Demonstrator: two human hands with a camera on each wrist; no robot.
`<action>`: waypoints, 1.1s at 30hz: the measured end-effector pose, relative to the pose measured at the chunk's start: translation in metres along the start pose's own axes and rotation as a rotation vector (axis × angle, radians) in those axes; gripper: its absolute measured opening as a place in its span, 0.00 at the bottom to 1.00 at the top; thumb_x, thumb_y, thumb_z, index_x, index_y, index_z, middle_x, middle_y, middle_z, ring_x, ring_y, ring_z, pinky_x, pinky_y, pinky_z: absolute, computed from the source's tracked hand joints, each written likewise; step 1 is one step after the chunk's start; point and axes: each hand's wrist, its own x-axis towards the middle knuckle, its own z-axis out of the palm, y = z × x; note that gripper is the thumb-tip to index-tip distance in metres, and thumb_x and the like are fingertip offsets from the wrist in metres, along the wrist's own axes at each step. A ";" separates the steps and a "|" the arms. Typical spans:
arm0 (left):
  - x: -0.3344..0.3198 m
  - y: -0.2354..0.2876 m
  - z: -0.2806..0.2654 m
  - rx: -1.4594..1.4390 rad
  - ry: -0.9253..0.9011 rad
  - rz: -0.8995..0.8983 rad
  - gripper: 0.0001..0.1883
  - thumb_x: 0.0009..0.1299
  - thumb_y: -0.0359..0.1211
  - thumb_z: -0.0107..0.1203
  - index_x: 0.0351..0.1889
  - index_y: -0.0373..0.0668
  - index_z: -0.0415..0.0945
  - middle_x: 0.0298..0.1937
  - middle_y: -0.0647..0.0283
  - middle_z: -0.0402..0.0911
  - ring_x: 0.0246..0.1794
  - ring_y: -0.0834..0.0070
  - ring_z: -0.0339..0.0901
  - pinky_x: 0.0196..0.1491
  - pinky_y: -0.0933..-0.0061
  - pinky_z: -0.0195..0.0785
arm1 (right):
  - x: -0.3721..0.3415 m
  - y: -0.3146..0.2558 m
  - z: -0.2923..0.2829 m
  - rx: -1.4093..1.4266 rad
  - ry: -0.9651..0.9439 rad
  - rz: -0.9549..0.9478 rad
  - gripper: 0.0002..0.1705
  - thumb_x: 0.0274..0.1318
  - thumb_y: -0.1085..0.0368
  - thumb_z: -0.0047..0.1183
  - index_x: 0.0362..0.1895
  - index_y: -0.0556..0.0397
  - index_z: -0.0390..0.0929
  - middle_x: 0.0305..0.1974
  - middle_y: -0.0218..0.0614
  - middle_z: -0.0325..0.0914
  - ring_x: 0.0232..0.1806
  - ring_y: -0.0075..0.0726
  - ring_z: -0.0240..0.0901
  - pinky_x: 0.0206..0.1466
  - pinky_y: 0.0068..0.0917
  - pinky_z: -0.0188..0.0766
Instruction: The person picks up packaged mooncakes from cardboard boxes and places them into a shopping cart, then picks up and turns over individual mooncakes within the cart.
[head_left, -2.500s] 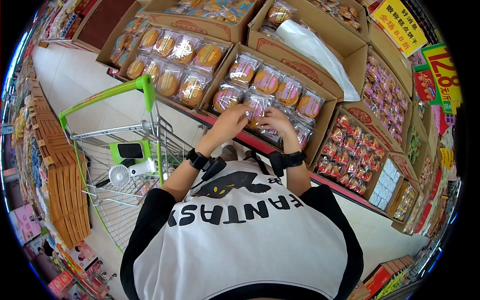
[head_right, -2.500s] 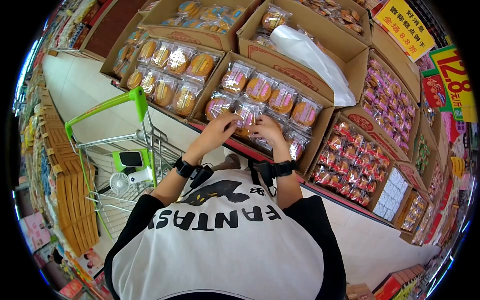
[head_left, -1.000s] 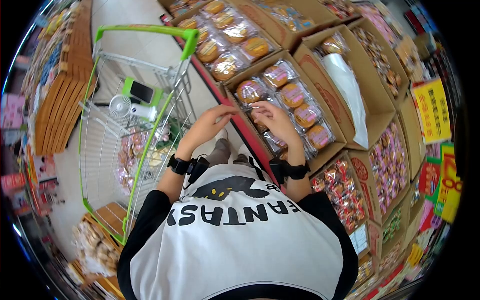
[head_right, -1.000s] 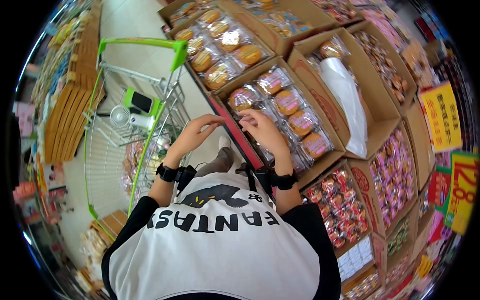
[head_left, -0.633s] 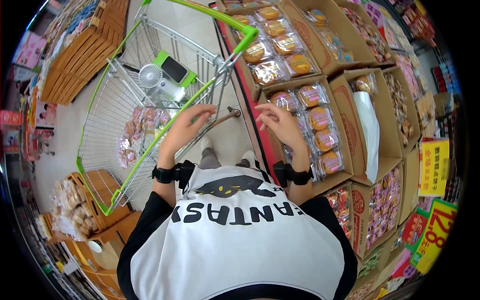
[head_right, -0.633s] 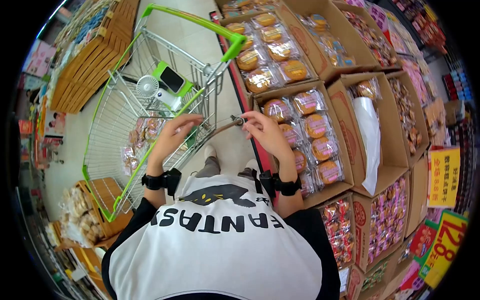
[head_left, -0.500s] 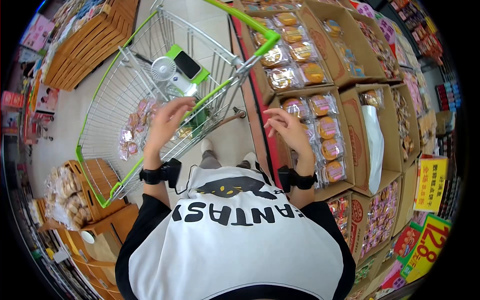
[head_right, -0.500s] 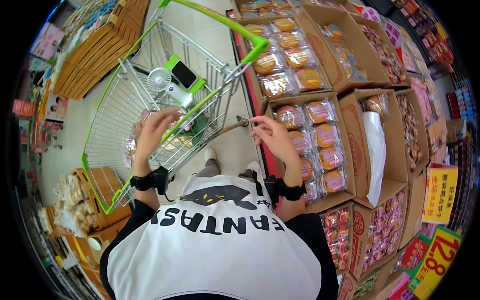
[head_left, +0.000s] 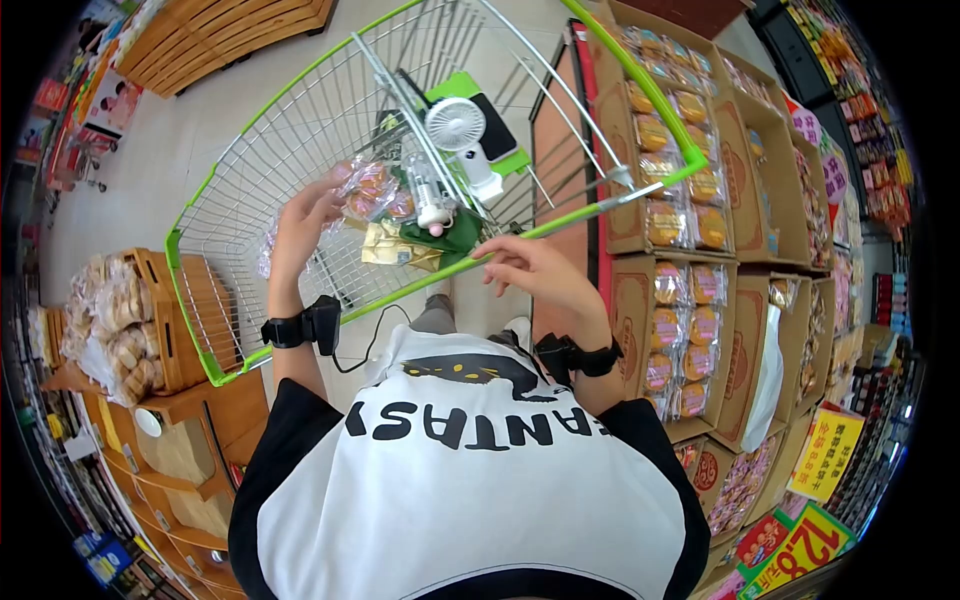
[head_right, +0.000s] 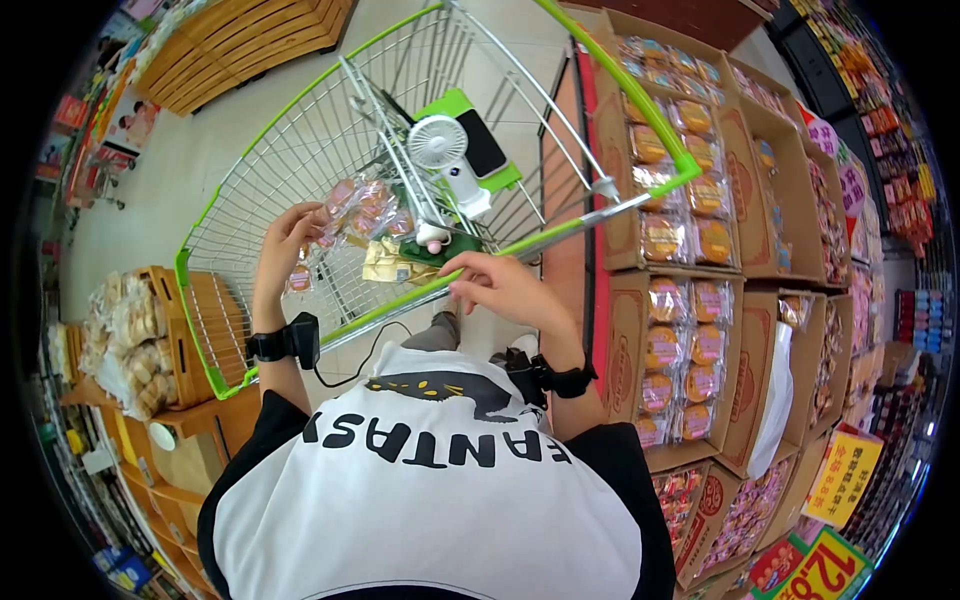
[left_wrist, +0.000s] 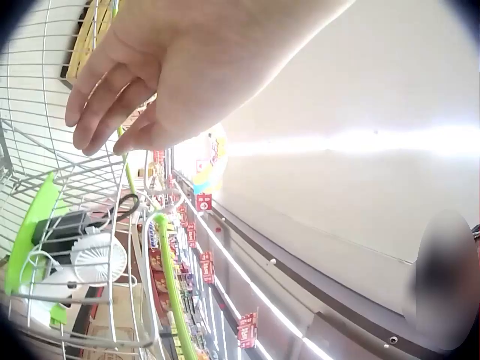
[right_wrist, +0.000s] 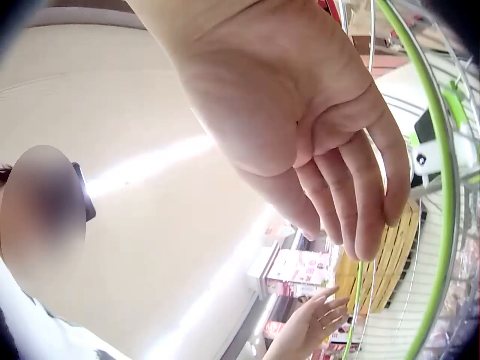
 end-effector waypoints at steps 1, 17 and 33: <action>0.003 -0.003 -0.009 -0.005 0.014 -0.008 0.15 0.63 0.29 0.41 0.46 0.38 0.70 0.34 0.62 0.75 0.31 0.80 0.71 0.36 0.81 0.65 | 0.015 -0.001 0.008 -0.032 -0.069 -0.027 0.12 0.51 0.70 0.46 0.42 0.59 0.69 0.25 0.33 0.72 0.22 0.21 0.69 0.26 0.18 0.66; 0.089 -0.092 -0.095 -0.056 0.070 -0.221 0.14 0.61 0.32 0.41 0.40 0.37 0.72 0.24 0.66 0.74 0.20 0.83 0.68 0.23 0.84 0.61 | 0.233 0.005 0.060 0.101 -0.057 0.172 0.14 0.51 0.66 0.43 0.43 0.58 0.68 0.29 0.34 0.73 0.27 0.23 0.71 0.32 0.20 0.70; 0.162 -0.275 -0.009 -0.348 -0.187 -0.625 0.11 0.62 0.39 0.46 0.36 0.43 0.71 0.30 0.67 0.73 0.26 0.79 0.70 0.30 0.76 0.65 | 0.273 0.111 0.052 0.373 0.194 0.590 0.12 0.53 0.61 0.44 0.40 0.52 0.68 0.32 0.31 0.71 0.33 0.25 0.68 0.39 0.23 0.68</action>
